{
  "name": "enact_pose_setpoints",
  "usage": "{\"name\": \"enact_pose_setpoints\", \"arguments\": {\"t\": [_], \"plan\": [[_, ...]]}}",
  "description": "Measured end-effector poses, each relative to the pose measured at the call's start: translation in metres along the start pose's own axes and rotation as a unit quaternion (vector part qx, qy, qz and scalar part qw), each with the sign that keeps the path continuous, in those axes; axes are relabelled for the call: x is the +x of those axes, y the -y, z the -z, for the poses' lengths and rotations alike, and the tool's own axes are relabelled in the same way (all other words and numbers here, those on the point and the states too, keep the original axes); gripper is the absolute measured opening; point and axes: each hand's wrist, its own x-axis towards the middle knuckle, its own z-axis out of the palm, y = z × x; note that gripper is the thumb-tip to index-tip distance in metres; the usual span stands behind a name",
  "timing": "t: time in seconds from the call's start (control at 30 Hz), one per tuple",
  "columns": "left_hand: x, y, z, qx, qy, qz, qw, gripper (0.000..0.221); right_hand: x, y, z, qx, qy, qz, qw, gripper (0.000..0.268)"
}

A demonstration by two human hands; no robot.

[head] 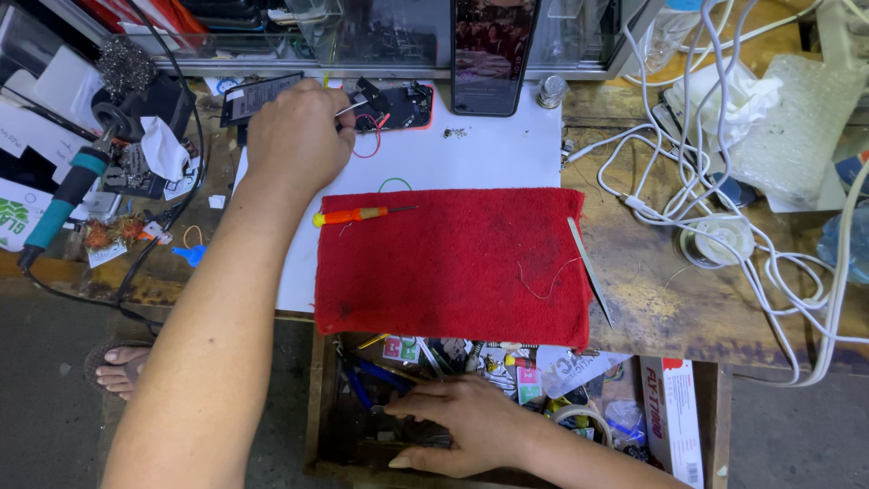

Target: The person disassembles a smartphone by prying off the back cover and removing internal components. They use a metal prying tool to separate the back panel and a screwdriver to remove screws from the internal metal shield. The person handles the battery, motherboard, and camera module during the process.

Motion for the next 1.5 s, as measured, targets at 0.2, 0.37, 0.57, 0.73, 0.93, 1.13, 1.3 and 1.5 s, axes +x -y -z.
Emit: {"name": "enact_pose_setpoints", "arguments": {"t": [0.2, 0.37, 0.57, 0.73, 0.93, 1.13, 1.3, 1.5], "plan": [[-0.009, 0.003, 0.022, 0.020, 0.042, 0.048, 0.998, 0.009, -0.001, 0.001, -0.001, -0.005, -0.007, 0.004, 1.000, 0.057], [-0.012, -0.001, 0.012, 0.044, 0.005, 0.009, 0.999, 0.031, -0.001, 0.003, -0.001, -0.016, -0.002, 0.004, 1.000, 0.057], [-0.006, -0.002, -0.006, 0.099, 0.009, -0.052, 0.994, 0.027, 0.000, 0.002, 0.001, -0.023, -0.020, 0.012, 0.999, 0.057], [-0.007, 0.002, -0.005, 0.123, 0.017, -0.070, 0.990, 0.014, 0.000, 0.002, 0.003, -0.003, -0.017, 0.001, 1.000, 0.056], [0.001, -0.006, 0.002, 0.100, 0.020, -0.061, 0.993, 0.037, -0.001, 0.004, 0.003, -0.007, -0.015, 0.002, 1.000, 0.056], [0.011, 0.002, -0.011, 0.160, 0.039, -0.088, 0.982, 0.032, 0.000, 0.003, 0.003, -0.011, -0.010, -0.006, 1.000, 0.057], [0.004, 0.001, -0.008, 0.178, 0.037, -0.105, 0.978, 0.024, -0.001, 0.004, 0.005, -0.010, -0.010, -0.002, 1.000, 0.058], [-0.003, -0.004, 0.007, 0.070, -0.027, -0.076, 0.994, 0.026, -0.002, 0.003, 0.005, -0.003, -0.016, 0.006, 1.000, 0.059]]}}
